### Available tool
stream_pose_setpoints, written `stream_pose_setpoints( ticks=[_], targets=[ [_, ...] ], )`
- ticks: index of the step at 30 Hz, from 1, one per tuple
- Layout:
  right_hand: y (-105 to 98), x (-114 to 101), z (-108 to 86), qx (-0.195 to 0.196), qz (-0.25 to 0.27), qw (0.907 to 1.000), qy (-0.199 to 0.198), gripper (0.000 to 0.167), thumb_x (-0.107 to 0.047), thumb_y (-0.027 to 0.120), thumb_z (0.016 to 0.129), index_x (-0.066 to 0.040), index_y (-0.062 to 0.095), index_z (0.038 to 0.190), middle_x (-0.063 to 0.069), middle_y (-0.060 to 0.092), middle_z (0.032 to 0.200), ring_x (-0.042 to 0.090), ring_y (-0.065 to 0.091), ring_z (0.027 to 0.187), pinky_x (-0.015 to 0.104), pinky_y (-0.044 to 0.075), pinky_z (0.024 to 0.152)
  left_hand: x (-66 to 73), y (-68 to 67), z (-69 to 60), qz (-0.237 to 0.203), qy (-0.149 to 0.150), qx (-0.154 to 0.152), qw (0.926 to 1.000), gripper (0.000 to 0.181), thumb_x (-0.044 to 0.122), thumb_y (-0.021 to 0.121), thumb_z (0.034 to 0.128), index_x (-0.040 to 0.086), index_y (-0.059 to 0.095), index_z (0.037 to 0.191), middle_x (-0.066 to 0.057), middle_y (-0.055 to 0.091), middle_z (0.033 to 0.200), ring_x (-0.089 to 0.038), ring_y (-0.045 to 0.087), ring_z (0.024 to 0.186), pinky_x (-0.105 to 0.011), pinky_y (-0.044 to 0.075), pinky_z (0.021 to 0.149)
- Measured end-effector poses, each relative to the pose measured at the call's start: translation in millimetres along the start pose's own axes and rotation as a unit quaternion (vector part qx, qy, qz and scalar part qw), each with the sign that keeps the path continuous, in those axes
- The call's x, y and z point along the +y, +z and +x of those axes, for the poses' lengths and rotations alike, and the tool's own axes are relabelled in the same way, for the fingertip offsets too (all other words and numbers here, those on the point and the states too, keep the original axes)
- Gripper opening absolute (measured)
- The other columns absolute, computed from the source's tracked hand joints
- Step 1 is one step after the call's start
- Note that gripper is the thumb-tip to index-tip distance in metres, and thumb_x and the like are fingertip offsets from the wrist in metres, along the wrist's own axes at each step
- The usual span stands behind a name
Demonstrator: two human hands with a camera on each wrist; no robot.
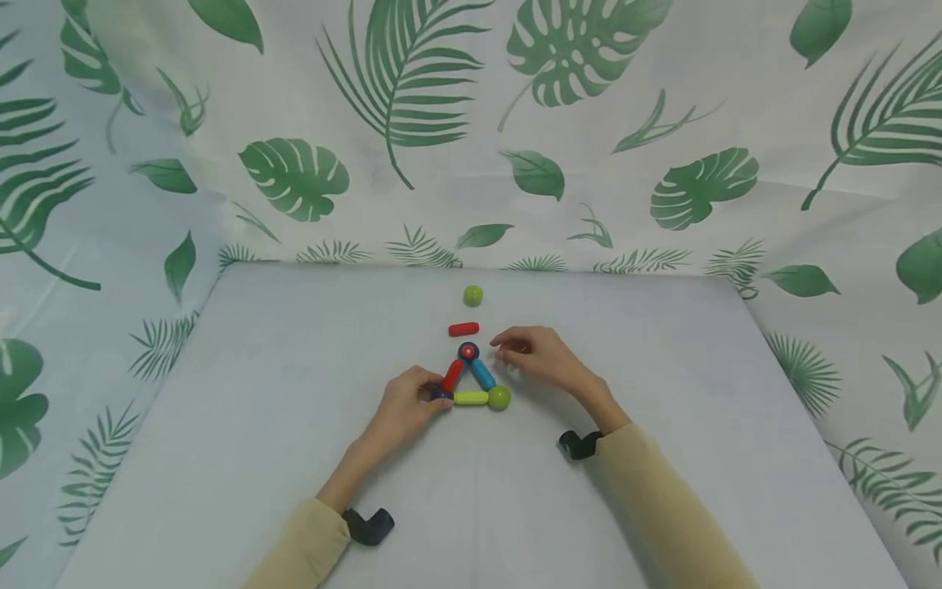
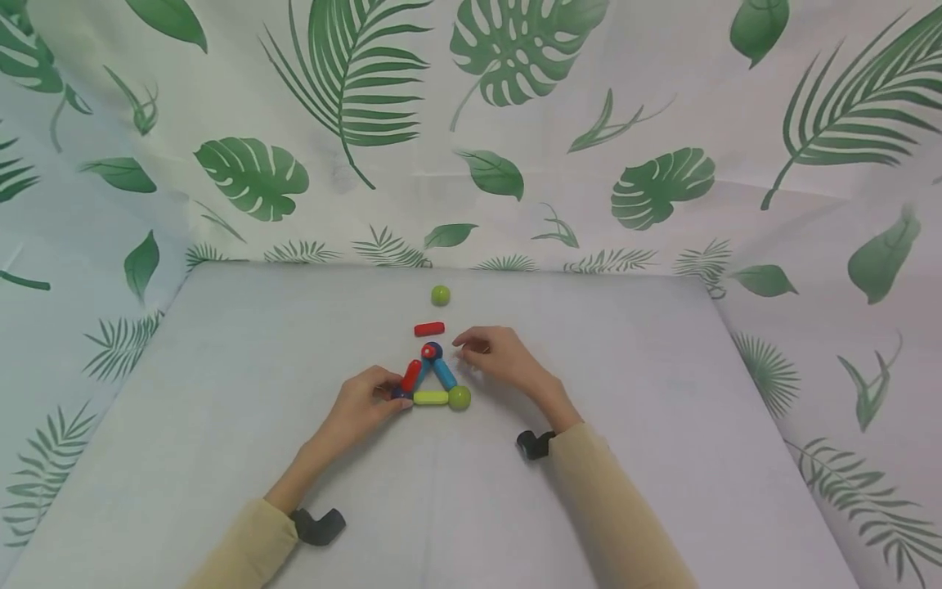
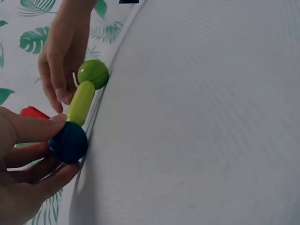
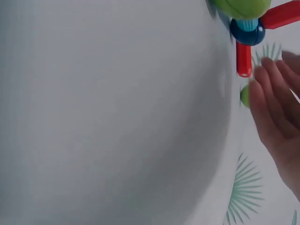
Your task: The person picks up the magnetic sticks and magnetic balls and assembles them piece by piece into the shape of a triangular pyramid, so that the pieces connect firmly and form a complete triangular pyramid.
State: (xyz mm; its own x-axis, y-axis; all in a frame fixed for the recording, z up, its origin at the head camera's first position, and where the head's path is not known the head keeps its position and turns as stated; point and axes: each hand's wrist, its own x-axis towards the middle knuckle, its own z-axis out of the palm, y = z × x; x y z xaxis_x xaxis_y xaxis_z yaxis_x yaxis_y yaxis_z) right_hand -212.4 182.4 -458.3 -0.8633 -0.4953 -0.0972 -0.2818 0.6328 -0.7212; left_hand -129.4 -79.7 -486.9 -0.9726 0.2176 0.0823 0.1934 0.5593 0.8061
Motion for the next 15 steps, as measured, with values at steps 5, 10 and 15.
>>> stream_pose_setpoints(
  ticks=[5,10,15],
  targets=[
    [-5.3,-1.4,27.8,0.041,-0.031,0.9983,-0.027,0.022,-0.012,0.070,0.098,-0.006,0.074,0.119,0.007,0.076,0.110,0.022,0.070,0.101,0.041,0.058,0.095,-1.1,0.7,3.4,0.011,0.009,0.003,0.9999,0.028,0.006,0.085,0.0828,0.001,0.074,0.108,-0.004,0.067,0.096,-0.015,0.066,0.086,-0.027,0.057,0.078],
    [-3.5,-4.2,53.4,0.034,-0.040,0.9976,-0.046,0.024,-0.012,0.068,0.098,-0.005,0.073,0.121,0.010,0.074,0.120,0.030,0.069,0.114,0.046,0.056,0.100,-1.4,0.7,3.5,0.016,0.011,-0.004,0.9998,0.029,0.007,0.084,0.0839,0.000,0.074,0.110,-0.004,0.066,0.098,-0.015,0.065,0.087,-0.027,0.056,0.077],
    [1.2,-8.7,70.7,0.008,-0.051,0.9971,-0.056,0.026,-0.010,0.068,0.098,-0.006,0.073,0.123,0.011,0.073,0.124,0.031,0.067,0.119,0.045,0.055,0.102,0.1,1.6,3.4,0.015,0.014,-0.007,0.9998,0.029,0.007,0.083,0.0843,-0.001,0.073,0.110,-0.005,0.066,0.098,-0.015,0.063,0.087,-0.026,0.054,0.076]
  ],
)
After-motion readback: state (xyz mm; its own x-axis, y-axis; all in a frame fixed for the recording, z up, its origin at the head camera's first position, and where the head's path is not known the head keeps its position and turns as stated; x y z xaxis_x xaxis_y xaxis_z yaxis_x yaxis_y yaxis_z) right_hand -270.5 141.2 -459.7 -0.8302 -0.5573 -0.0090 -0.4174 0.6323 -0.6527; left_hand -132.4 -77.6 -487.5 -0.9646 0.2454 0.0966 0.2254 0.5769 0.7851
